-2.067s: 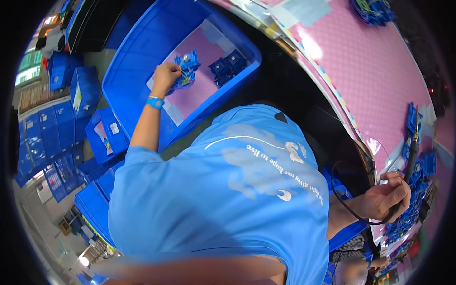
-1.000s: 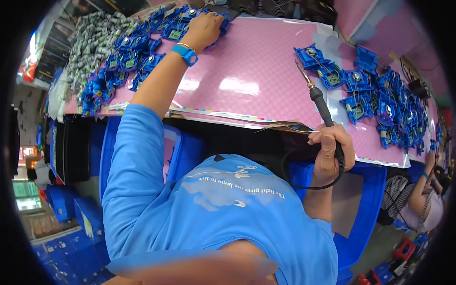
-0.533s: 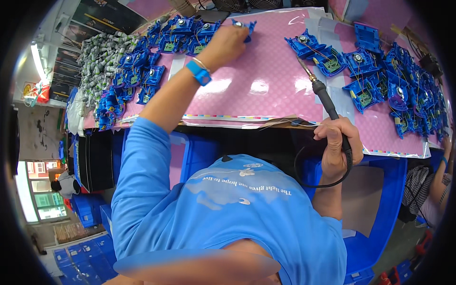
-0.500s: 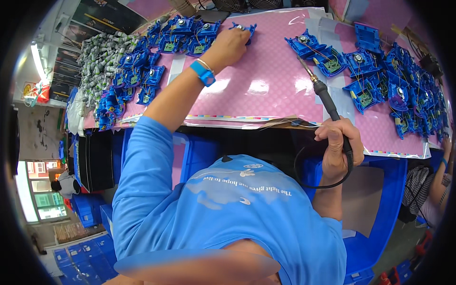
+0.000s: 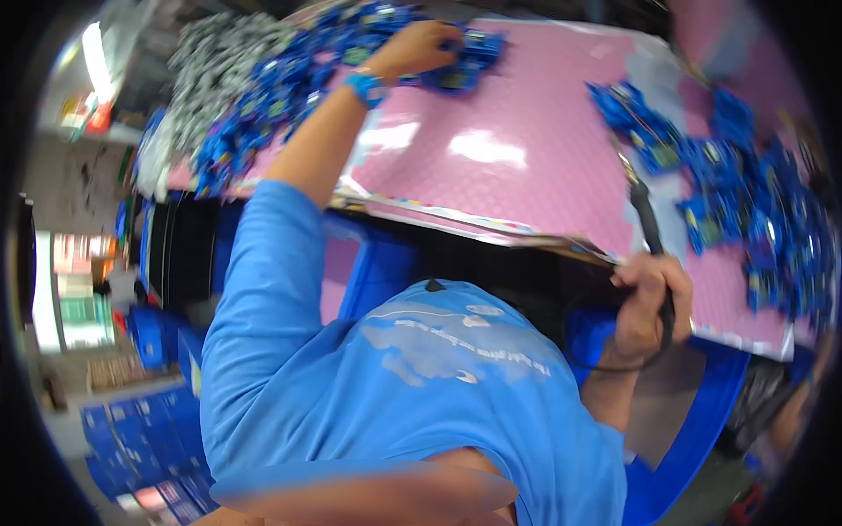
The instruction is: Soldering electronic circuit boards and assembling them into blue plastic housings on a factory assembly line.
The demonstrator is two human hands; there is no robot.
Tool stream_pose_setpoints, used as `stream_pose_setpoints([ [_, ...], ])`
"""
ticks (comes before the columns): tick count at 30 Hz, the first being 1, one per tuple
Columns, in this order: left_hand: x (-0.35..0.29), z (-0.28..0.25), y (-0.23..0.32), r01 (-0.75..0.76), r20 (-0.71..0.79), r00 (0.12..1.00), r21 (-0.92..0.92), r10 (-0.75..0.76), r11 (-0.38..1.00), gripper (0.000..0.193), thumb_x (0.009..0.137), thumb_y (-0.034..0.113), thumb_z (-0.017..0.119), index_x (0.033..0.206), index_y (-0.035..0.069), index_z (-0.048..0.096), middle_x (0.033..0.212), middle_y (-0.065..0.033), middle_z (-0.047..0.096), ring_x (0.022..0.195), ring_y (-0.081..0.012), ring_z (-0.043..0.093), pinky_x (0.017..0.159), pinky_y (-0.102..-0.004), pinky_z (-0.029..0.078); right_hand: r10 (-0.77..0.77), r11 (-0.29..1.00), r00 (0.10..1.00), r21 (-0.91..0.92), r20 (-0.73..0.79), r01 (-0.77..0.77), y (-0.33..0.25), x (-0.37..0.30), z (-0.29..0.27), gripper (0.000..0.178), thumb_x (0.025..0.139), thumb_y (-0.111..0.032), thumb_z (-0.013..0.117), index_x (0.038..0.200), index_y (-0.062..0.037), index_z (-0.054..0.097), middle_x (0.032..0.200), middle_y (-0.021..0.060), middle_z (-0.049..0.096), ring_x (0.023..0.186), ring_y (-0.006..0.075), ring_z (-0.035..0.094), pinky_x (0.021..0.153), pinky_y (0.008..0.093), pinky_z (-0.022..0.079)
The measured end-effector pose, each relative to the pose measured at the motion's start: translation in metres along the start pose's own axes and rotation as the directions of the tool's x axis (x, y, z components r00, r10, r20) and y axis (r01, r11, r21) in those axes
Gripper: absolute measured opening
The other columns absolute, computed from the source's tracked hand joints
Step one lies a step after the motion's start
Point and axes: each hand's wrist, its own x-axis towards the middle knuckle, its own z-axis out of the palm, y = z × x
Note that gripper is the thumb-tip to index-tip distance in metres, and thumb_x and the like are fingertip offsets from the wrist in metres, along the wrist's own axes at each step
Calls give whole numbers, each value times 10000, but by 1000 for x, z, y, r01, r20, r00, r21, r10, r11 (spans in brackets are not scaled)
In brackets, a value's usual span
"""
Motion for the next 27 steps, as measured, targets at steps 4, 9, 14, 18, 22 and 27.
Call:
stream_pose_setpoints([
  [4, 4, 11, -12, 57, -73, 995, -97, -64, 994, 433, 694, 256, 715, 1090, 83, 745, 1001, -189, 740, 931, -390, 703, 825, -472, 564, -56, 974, 993, -212, 102, 76, 5, 4, 0, 286, 1015, -232, 522, 896, 14, 608, 800, 102, 558, 712, 202, 559, 655, 310, 470],
  [9, 14, 23, -9, 28, 1, 1000, -33, -28, 999, 300, 772, 265, 692, 1040, 164, 781, 1019, -125, 752, 976, -353, 705, 830, -453, 557, -100, 971, 991, -207, 85, 116, 7, 16, 4, 266, 1026, -13, 506, 774, 40, 571, 744, 83, 532, 646, 170, 539, 549, 281, 444],
  [14, 13, 35, 9, 48, -204, 978, -10, -49, 999, 189, 787, 214, 664, 911, 126, 776, 888, -156, 745, 866, -374, 711, 751, -478, 557, -163, 958, 972, -209, 170, 197, -4, 19, 21, 287, 1027, -4, 485, 756, 56, 559, 730, 94, 533, 651, 184, 542, 555, 287, 450],
  [18, -52, 11, 35, -184, -304, 939, -58, 158, 981, 190, 798, 225, 687, 869, 60, 749, 805, -187, 712, 779, -393, 684, 712, -486, 539, -180, 952, 965, -213, 193, 220, -13, 17, 33, 239, 1063, -104, 519, 903, 68, 561, 724, 104, 513, 639, 197, 476, 600, 309, 423],
  [22, -192, -27, 61, -238, -402, 902, -159, 157, 958, 155, 844, 196, 713, 861, 42, 726, 826, -146, 658, 835, -311, 659, 752, -440, 533, -222, 941, 965, -230, 137, 249, -13, 17, 37, 238, 1058, -111, 532, 931, 88, 566, 734, 133, 546, 625, 211, 513, 591, 319, 450],
  [27, -434, -63, 50, 445, -326, 790, -279, -519, 851, 146, 778, 138, 805, 903, 72, 770, 901, -75, 714, 785, -250, 693, 700, -330, 545, -217, 952, 955, -173, 200, 253, -12, 32, 41, 256, 1047, -134, 561, 889, 67, 564, 712, 128, 540, 599, 230, 518, 603, 351, 477],
])
